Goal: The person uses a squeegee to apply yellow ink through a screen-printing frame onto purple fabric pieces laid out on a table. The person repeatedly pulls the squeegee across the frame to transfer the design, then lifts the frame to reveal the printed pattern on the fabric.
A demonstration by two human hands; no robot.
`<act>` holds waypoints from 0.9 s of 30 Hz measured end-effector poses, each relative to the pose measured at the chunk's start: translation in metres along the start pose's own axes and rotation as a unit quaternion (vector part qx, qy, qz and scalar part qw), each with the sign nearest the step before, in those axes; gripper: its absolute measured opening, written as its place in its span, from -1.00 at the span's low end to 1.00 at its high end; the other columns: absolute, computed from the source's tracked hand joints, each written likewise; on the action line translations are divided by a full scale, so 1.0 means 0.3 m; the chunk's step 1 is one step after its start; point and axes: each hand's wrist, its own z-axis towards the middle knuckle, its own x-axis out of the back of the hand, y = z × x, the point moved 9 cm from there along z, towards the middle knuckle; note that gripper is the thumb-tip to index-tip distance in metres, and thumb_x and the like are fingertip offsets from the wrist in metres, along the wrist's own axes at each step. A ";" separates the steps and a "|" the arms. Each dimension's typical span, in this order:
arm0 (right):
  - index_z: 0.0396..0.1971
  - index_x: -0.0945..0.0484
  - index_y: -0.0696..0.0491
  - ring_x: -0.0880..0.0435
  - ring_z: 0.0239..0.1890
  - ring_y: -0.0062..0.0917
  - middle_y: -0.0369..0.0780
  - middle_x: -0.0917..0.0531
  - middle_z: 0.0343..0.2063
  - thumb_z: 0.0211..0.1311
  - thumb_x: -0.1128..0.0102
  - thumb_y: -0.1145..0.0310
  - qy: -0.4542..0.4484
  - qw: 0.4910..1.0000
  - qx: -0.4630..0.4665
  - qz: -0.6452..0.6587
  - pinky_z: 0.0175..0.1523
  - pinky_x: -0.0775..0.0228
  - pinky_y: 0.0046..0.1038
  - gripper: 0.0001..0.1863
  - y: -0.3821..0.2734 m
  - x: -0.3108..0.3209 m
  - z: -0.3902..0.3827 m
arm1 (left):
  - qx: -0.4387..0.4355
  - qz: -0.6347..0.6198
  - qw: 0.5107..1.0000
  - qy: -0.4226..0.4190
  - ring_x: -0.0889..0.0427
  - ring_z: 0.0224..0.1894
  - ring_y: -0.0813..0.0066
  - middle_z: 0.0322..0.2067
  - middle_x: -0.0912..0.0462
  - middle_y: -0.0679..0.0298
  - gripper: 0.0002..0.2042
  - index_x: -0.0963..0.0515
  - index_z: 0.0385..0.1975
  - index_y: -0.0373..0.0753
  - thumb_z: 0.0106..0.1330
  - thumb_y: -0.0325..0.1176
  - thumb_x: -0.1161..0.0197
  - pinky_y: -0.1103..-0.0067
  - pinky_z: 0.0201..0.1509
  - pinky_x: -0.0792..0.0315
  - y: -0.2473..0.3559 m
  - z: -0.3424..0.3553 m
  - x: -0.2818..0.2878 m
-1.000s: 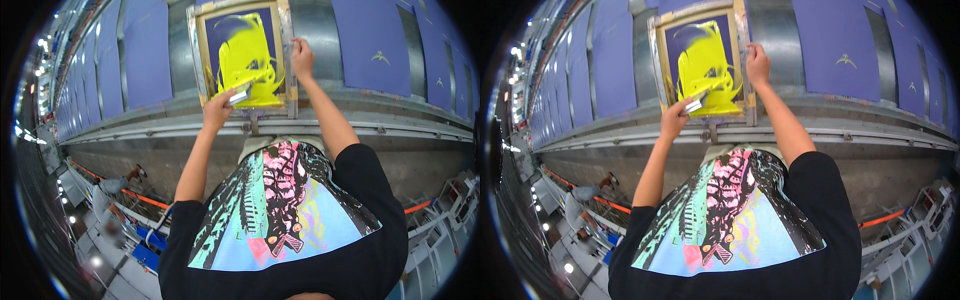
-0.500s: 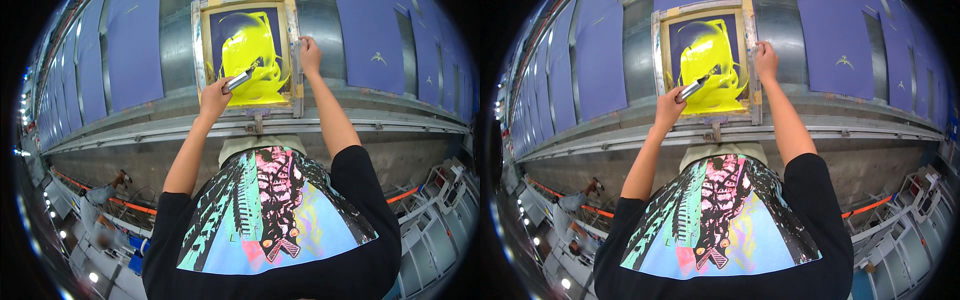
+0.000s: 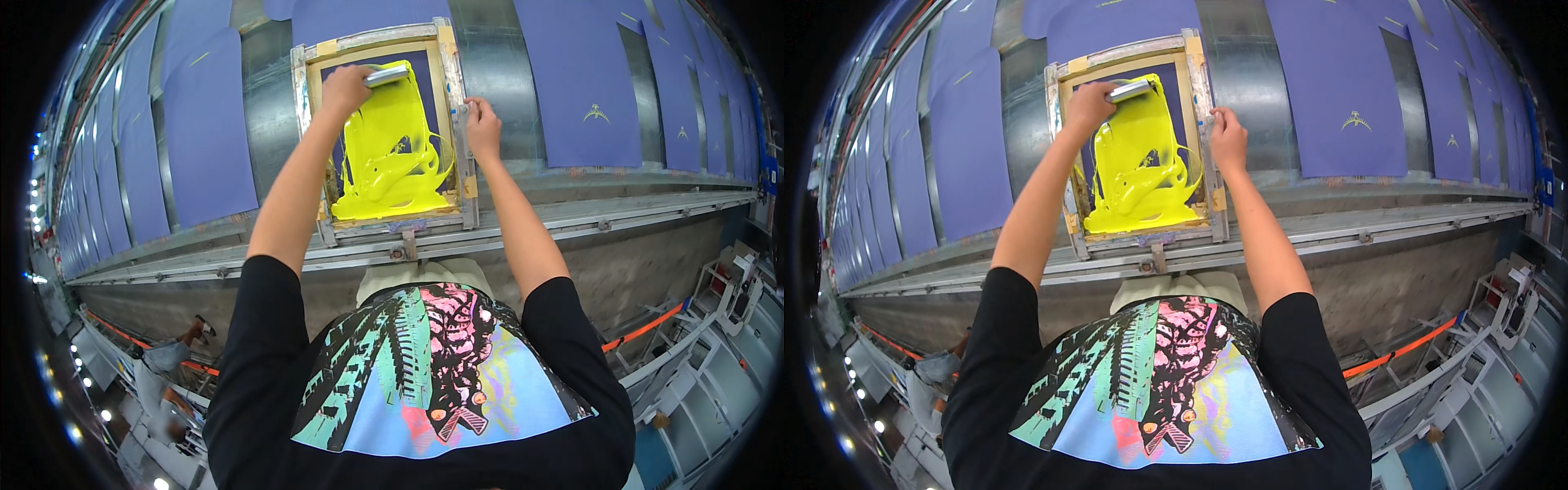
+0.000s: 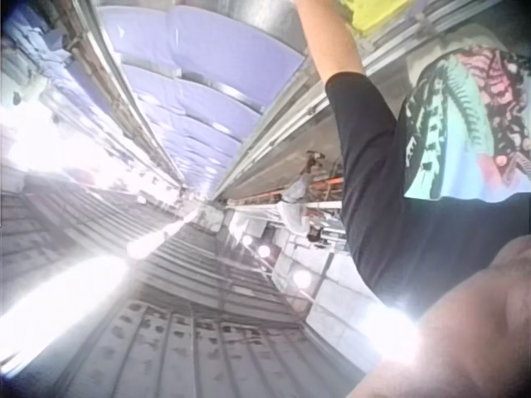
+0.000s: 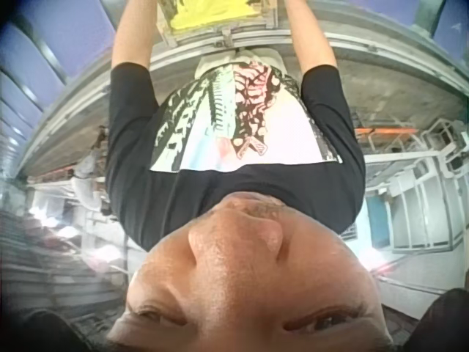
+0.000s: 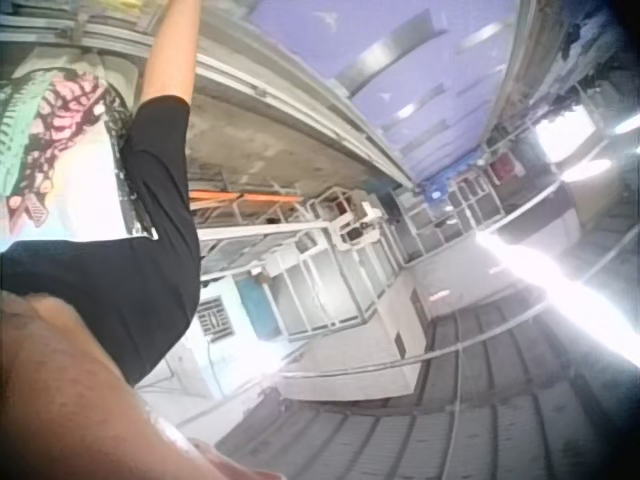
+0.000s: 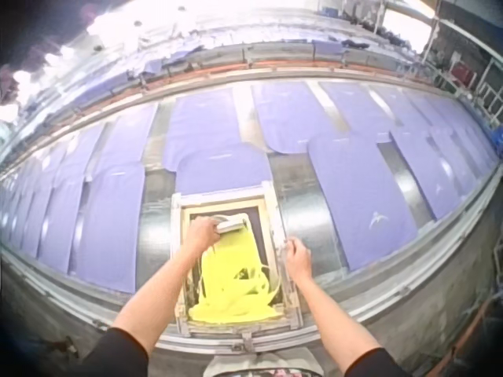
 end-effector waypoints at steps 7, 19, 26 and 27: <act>-0.14 -0.67 0.01 -0.63 -0.47 -0.09 -0.04 -0.63 -0.56 0.49 -0.05 0.29 -0.001 1.000 0.006 -0.006 -0.28 -0.43 -0.17 -0.78 -0.664 0.262 0.225 | -0.106 -0.052 0.987 0.107 -0.77 -0.15 0.29 -0.17 -0.81 0.32 -0.61 -0.79 -0.17 0.01 0.07 -0.63 -0.28 0.38 -0.16 -0.61 0.238 -0.330 0.626; -0.01 -0.51 0.00 -0.63 -0.09 0.16 0.09 -0.70 -0.23 0.56 0.06 0.26 -0.063 0.997 0.043 -0.033 -0.05 -0.42 0.07 -0.79 -0.587 0.645 0.194 | 0.043 -0.018 0.999 0.001 -0.75 -0.25 0.06 -0.32 -0.78 0.13 -0.61 -0.77 -0.07 0.12 0.07 -0.42 -0.34 0.24 -0.14 -0.61 0.513 0.068 0.794; -0.02 -0.56 0.05 -0.65 -0.19 0.16 0.11 -0.69 -0.34 0.52 -0.05 0.27 -0.045 0.999 0.013 0.009 -0.14 -0.44 0.01 -0.78 -0.353 0.801 0.291 | -0.006 -0.018 0.998 0.065 -0.76 -0.22 0.18 -0.24 -0.80 0.25 -0.65 -0.79 -0.17 0.09 0.16 -0.54 -0.25 0.30 -0.15 -0.62 0.832 -0.220 0.459; -0.06 -0.60 0.07 -0.68 -0.20 0.10 0.09 -0.70 -0.35 0.51 -0.07 0.25 -0.057 0.998 -0.011 0.006 -0.13 -0.46 -0.05 -0.76 -0.374 0.791 0.162 | -0.035 -0.044 0.995 0.082 -0.77 -0.19 0.25 -0.20 -0.81 0.28 -0.66 -0.79 -0.20 0.06 0.14 -0.57 -0.25 0.35 -0.15 -0.62 0.803 -0.427 0.463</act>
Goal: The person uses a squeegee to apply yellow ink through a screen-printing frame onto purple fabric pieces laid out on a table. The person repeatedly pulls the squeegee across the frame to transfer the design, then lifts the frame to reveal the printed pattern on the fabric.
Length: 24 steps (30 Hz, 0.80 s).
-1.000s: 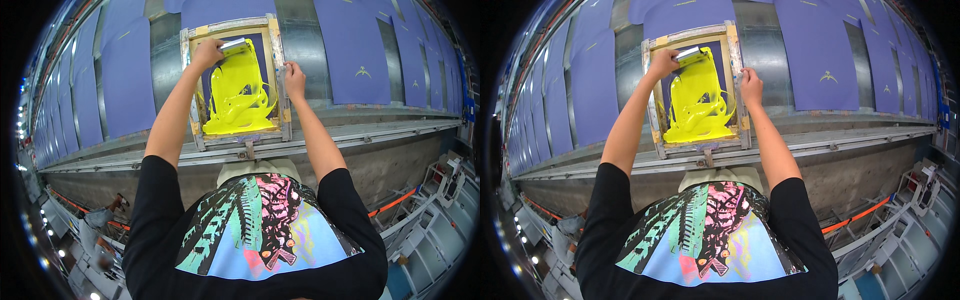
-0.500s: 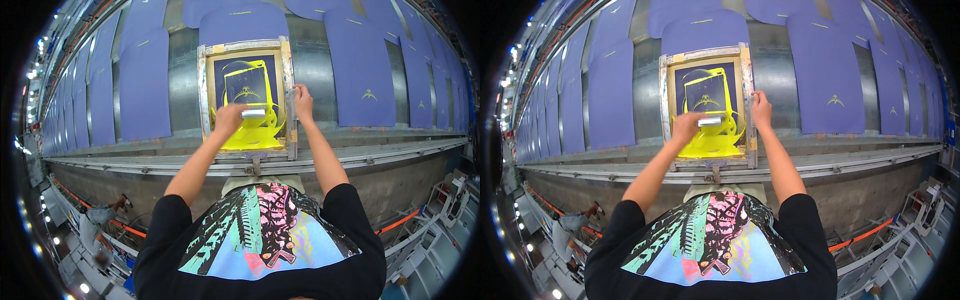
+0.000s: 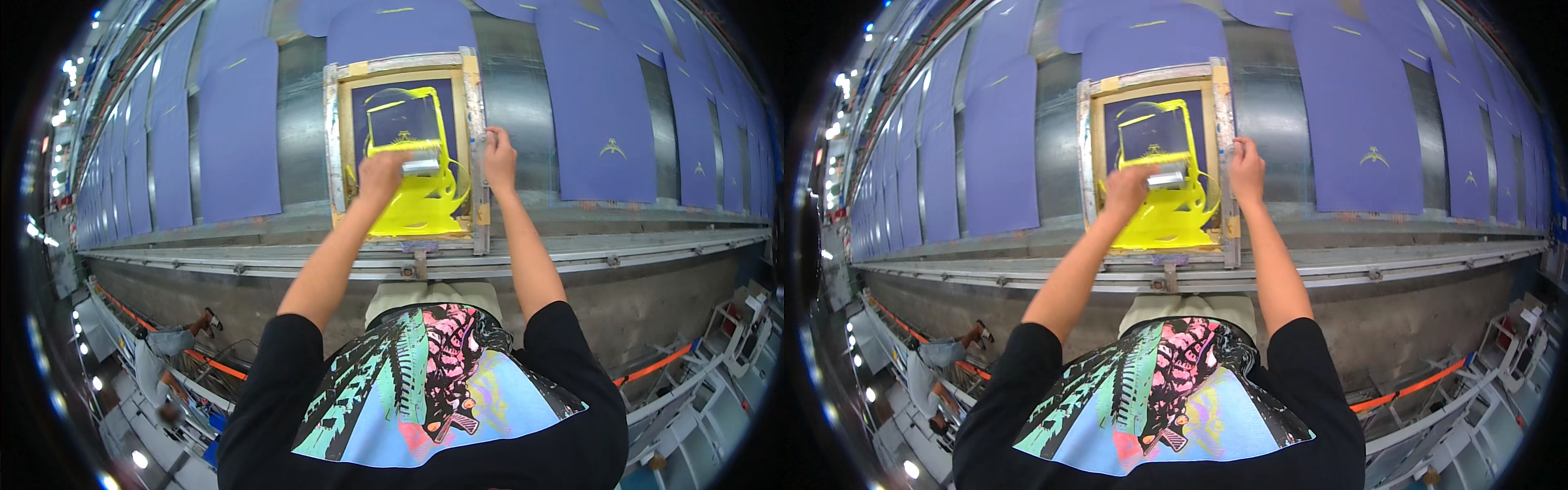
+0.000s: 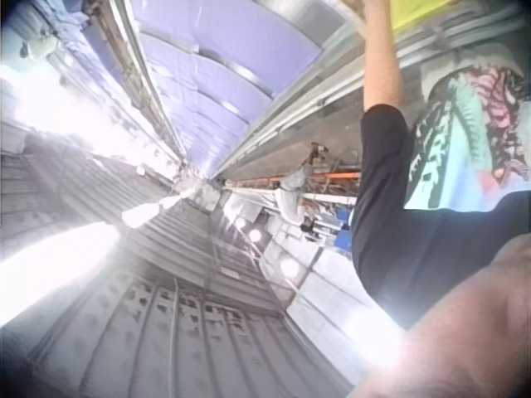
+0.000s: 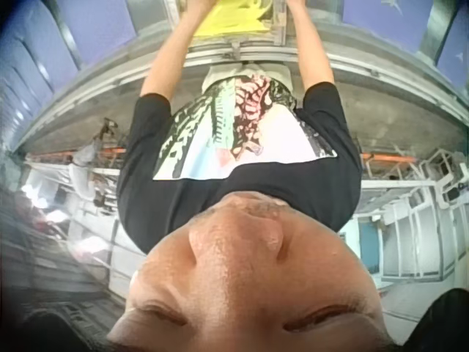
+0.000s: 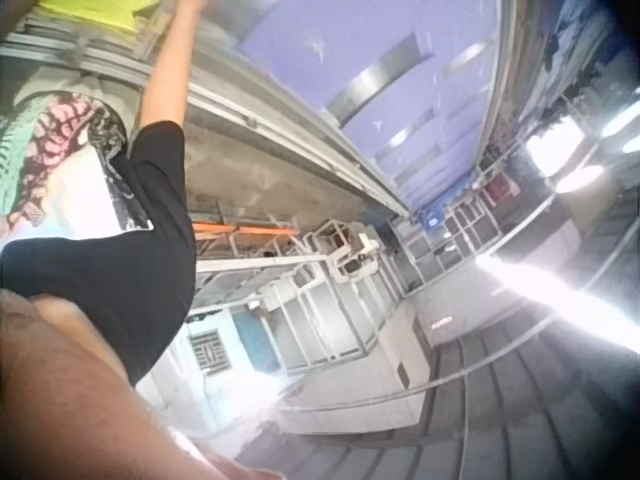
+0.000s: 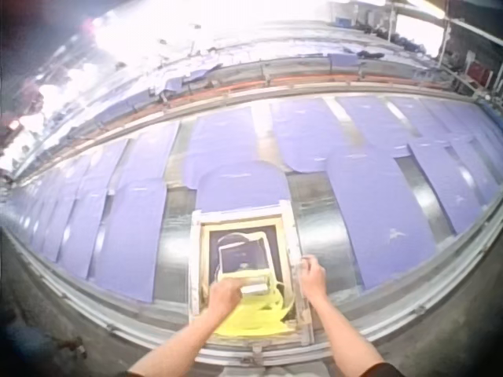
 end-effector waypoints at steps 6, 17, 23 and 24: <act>-0.08 -0.65 0.09 -0.64 -0.40 -0.28 -0.06 -0.69 -0.42 0.51 -0.09 0.23 0.031 0.999 0.043 -0.009 -0.20 -0.44 -0.26 -0.73 -0.040 0.016 -0.345 | -0.062 -0.067 0.996 -0.024 -0.71 0.07 0.29 -0.01 -0.77 0.31 -0.62 -0.73 -0.10 -0.09 0.05 -0.58 -0.34 0.38 0.12 -0.59 0.091 -0.577 0.225; -0.12 -0.65 0.09 -0.50 -0.59 -0.44 -0.20 -0.59 -0.63 0.52 -0.09 0.26 0.071 0.997 0.001 0.006 -0.40 -0.31 -0.30 -0.76 -0.163 0.008 -0.498 | -0.023 -0.080 0.994 -0.068 -0.63 0.18 0.21 0.13 -0.70 0.31 -0.43 -0.65 0.10 -0.09 -0.04 -0.53 -0.38 0.35 0.25 -0.52 0.102 -0.718 0.257; -0.12 -0.63 0.10 -0.53 -0.58 -0.37 -0.12 -0.57 -0.62 0.52 -0.07 0.30 0.060 0.997 0.036 0.044 -0.36 -0.35 -0.25 -0.78 -0.238 -0.132 -0.605 | 0.010 -0.094 0.994 -0.058 -0.65 0.15 0.24 0.07 -0.72 0.28 -0.47 -0.69 0.02 -0.11 -0.07 -0.57 -0.37 0.35 0.22 -0.55 -0.031 -0.775 0.346; -0.12 -0.62 0.10 -0.52 -0.58 -0.35 -0.10 -0.57 -0.62 0.52 -0.07 0.30 0.053 0.997 0.030 0.050 -0.35 -0.35 -0.25 -0.79 -0.243 -0.167 -0.625 | 0.024 -0.100 0.993 -0.054 -0.66 0.13 0.23 0.05 -0.74 0.27 -0.49 -0.71 -0.01 -0.12 -0.08 -0.57 -0.36 0.36 0.20 -0.56 -0.076 -0.786 0.349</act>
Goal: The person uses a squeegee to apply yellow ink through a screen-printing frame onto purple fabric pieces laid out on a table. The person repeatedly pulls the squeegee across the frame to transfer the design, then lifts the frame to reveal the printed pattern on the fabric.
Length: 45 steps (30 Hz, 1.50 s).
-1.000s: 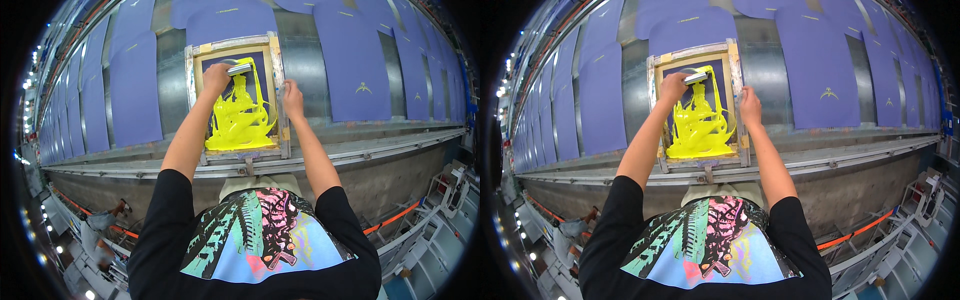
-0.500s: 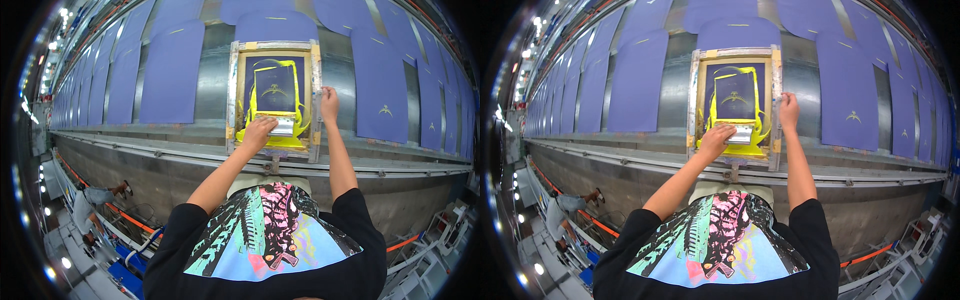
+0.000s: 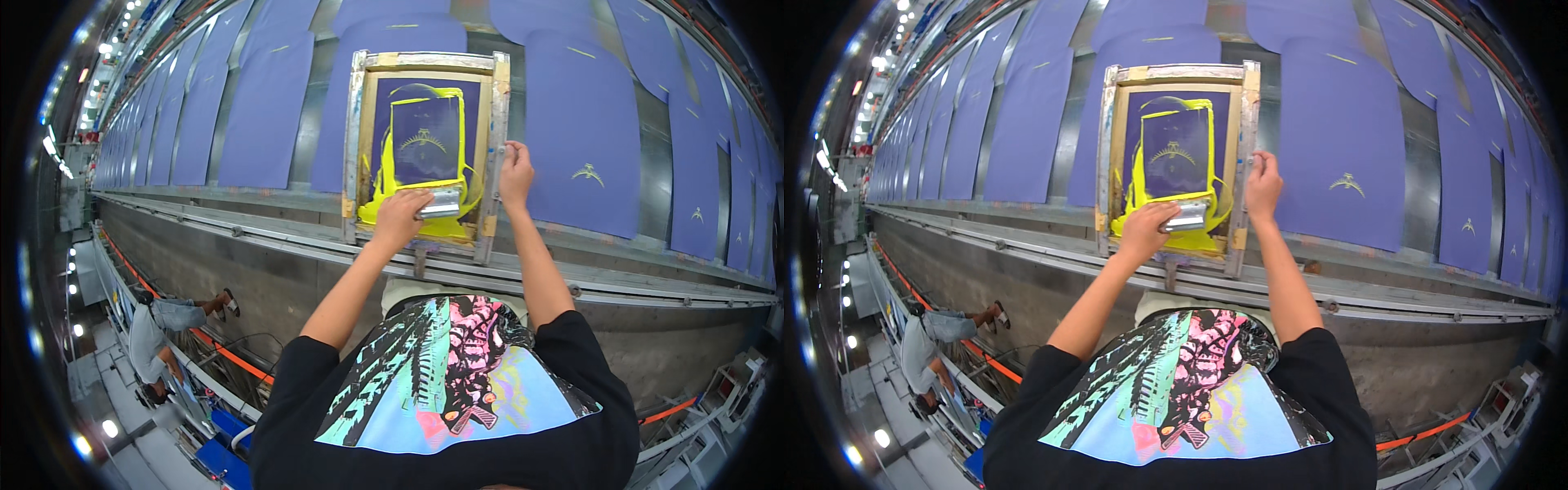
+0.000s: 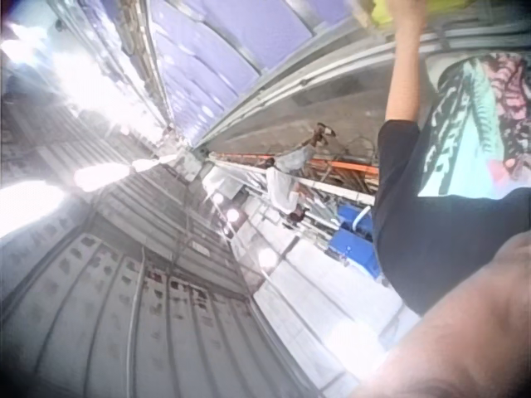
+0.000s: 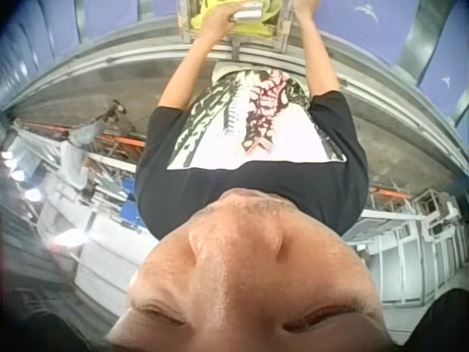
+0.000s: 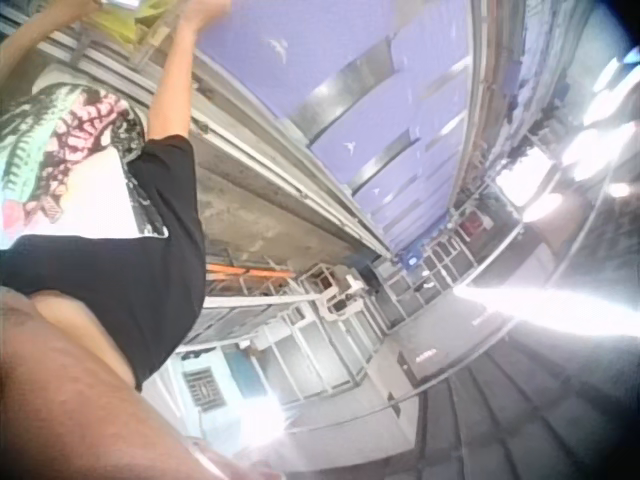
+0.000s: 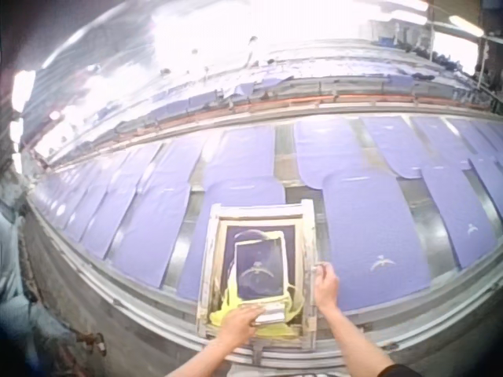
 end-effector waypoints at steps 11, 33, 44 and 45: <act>-0.09 -0.61 0.10 -0.70 -0.36 -0.05 0.03 -0.69 -0.43 0.53 -0.03 0.30 -0.020 0.999 -0.002 -0.029 -0.19 -0.45 -0.15 -0.77 0.128 -0.097 -0.075 | 0.015 0.011 0.999 0.029 -0.60 0.24 0.18 0.17 -0.68 0.34 -0.39 -0.67 0.09 -0.09 -0.09 -0.63 -0.40 0.33 0.34 -0.47 -0.125 -0.195 -0.071; -0.12 -0.63 0.08 -0.68 -0.41 -0.09 -0.01 -0.67 -0.48 0.53 -0.05 0.27 -0.021 0.998 -0.051 -0.038 -0.24 -0.44 -0.16 -0.77 0.059 -0.030 -0.017 | -0.005 0.077 0.994 0.080 -0.77 -0.23 0.15 -0.24 -0.79 0.17 -0.64 -0.79 -0.15 0.04 0.10 -0.56 -0.30 0.34 -0.09 -0.64 -0.210 0.427 0.035; -0.12 -0.63 0.07 -0.68 -0.42 -0.09 0.01 -0.68 -0.46 0.52 -0.06 0.27 -0.001 0.997 -0.049 -0.067 -0.24 -0.44 -0.17 -0.77 0.108 0.097 -0.032 | 0.069 0.025 0.997 -0.015 -0.74 -0.14 0.07 -0.18 -0.78 0.17 -0.67 -0.79 -0.14 0.07 0.12 -0.48 -0.31 0.29 -0.03 -0.63 -0.173 0.376 -0.035; -0.12 -0.63 0.08 -0.68 -0.41 -0.09 0.01 -0.68 -0.45 0.52 -0.06 0.27 -0.006 0.997 -0.046 -0.058 -0.24 -0.45 -0.17 -0.77 0.096 0.082 -0.031 | 0.109 0.052 0.992 -0.038 -0.74 -0.16 0.02 -0.21 -0.78 0.14 -0.67 -0.79 -0.14 0.10 0.13 -0.44 -0.30 0.26 -0.03 -0.63 -0.226 0.478 -0.001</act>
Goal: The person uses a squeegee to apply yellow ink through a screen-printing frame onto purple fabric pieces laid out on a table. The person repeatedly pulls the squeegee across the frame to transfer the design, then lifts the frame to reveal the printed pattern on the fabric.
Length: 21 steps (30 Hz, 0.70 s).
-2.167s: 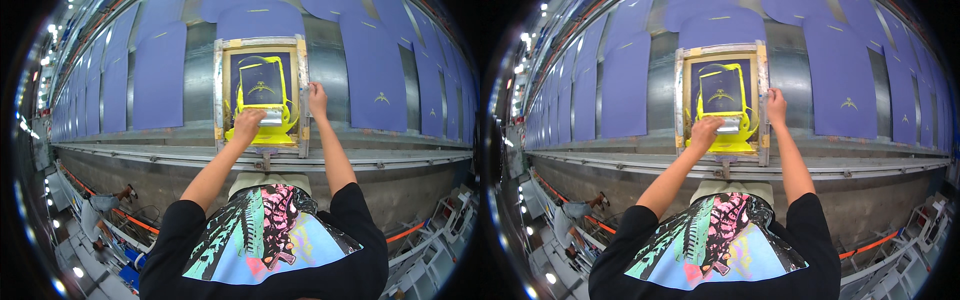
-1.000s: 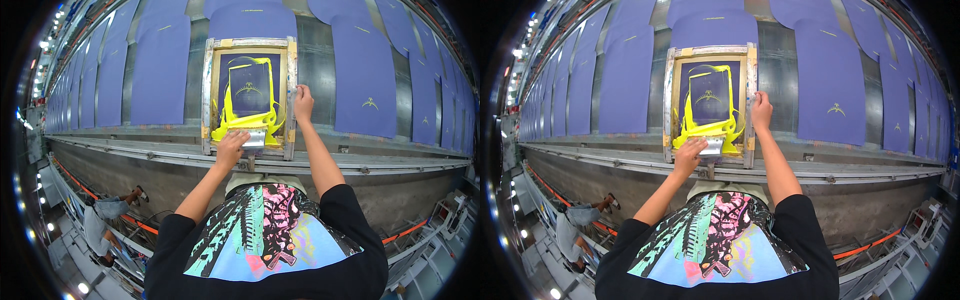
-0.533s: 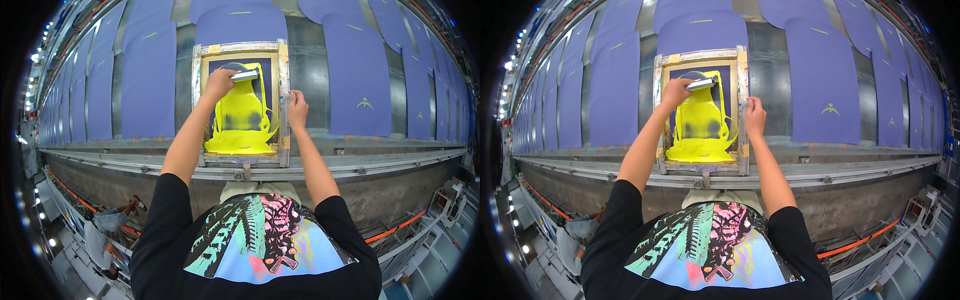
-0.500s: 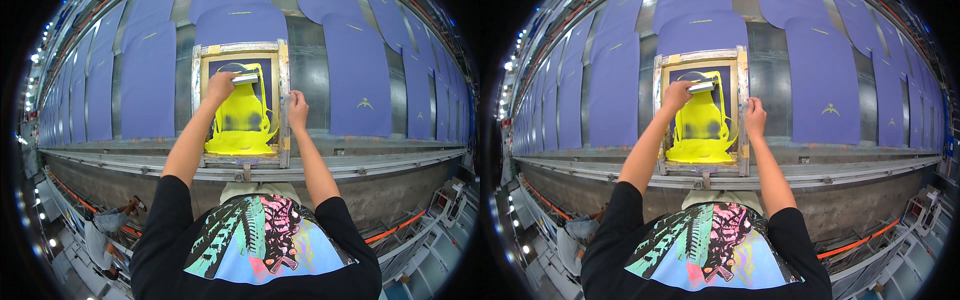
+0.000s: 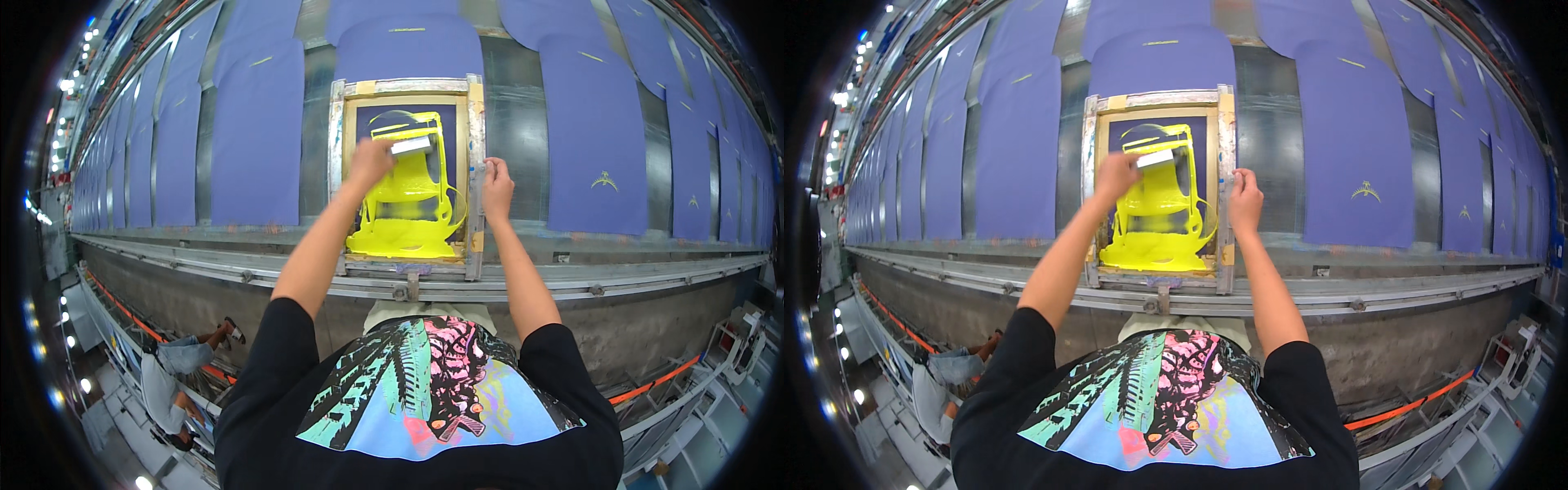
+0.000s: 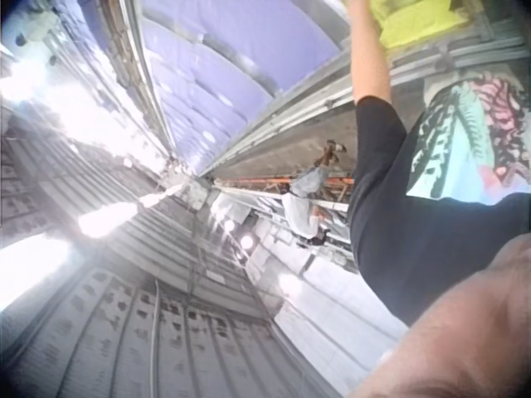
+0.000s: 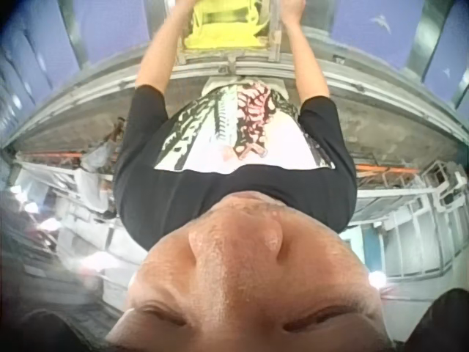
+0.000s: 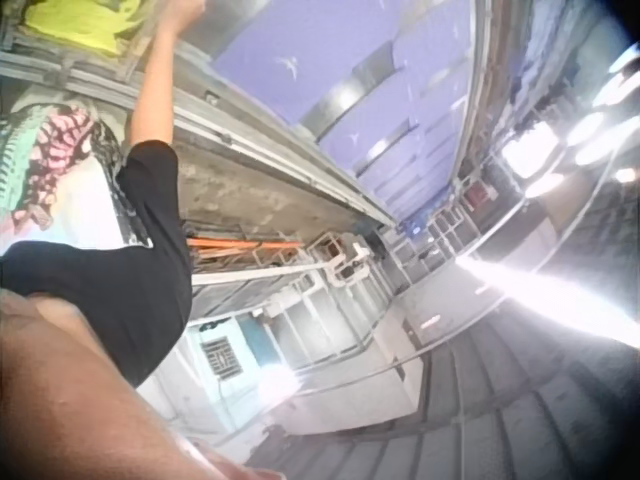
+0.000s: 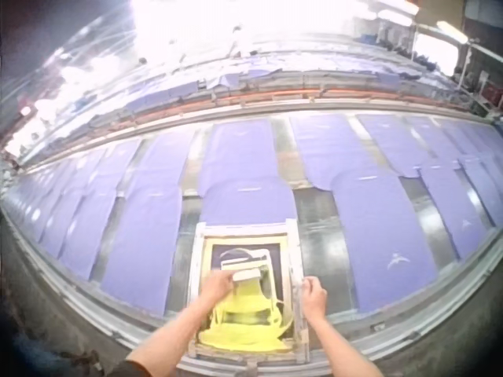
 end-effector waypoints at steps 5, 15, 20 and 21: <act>-0.12 -0.63 0.09 -0.70 -0.38 -0.10 0.03 -0.70 -0.42 0.52 -0.07 0.28 -0.008 0.999 0.024 0.034 -0.22 -0.47 -0.18 -0.77 -0.015 0.065 0.028 | -0.044 0.072 0.996 0.033 -0.76 -0.22 0.05 -0.25 -0.79 0.15 -0.64 -0.79 -0.12 0.17 0.14 -0.45 -0.28 0.23 -0.06 -0.64 0.166 0.164 0.108; -0.14 -0.66 0.07 -0.70 -0.37 -0.11 -0.01 -0.71 -0.40 0.50 -0.09 0.26 -0.002 0.999 0.029 0.024 -0.21 -0.47 -0.20 -0.77 0.309 0.639 0.268 | -0.204 -0.011 0.971 0.120 -0.74 -0.01 0.29 -0.09 -0.79 0.33 -0.60 -0.76 -0.18 -0.07 0.03 -0.68 -0.26 0.41 0.05 -0.63 0.859 -0.440 -0.326; -0.14 -0.67 0.06 -0.62 -0.49 -0.27 -0.08 -0.67 -0.51 0.50 -0.10 0.24 0.035 0.999 0.020 -0.021 -0.28 -0.43 -0.25 -0.76 0.233 0.496 0.166 | -0.225 -0.022 0.974 0.032 -0.61 0.22 0.20 0.14 -0.68 0.29 -0.43 -0.65 0.10 -0.09 -0.03 -0.60 -0.37 0.34 0.29 -0.49 0.615 -0.584 -0.321; -0.14 -0.67 0.06 -0.60 -0.50 -0.30 -0.10 -0.65 -0.53 0.50 -0.10 0.24 0.039 0.999 0.018 -0.024 -0.29 -0.42 -0.26 -0.76 0.210 0.510 0.161 | -0.226 -0.026 0.974 0.021 -0.58 0.25 0.19 0.18 -0.66 0.29 -0.40 -0.63 0.14 -0.09 -0.03 -0.59 -0.39 0.34 0.32 -0.47 0.611 -0.604 -0.318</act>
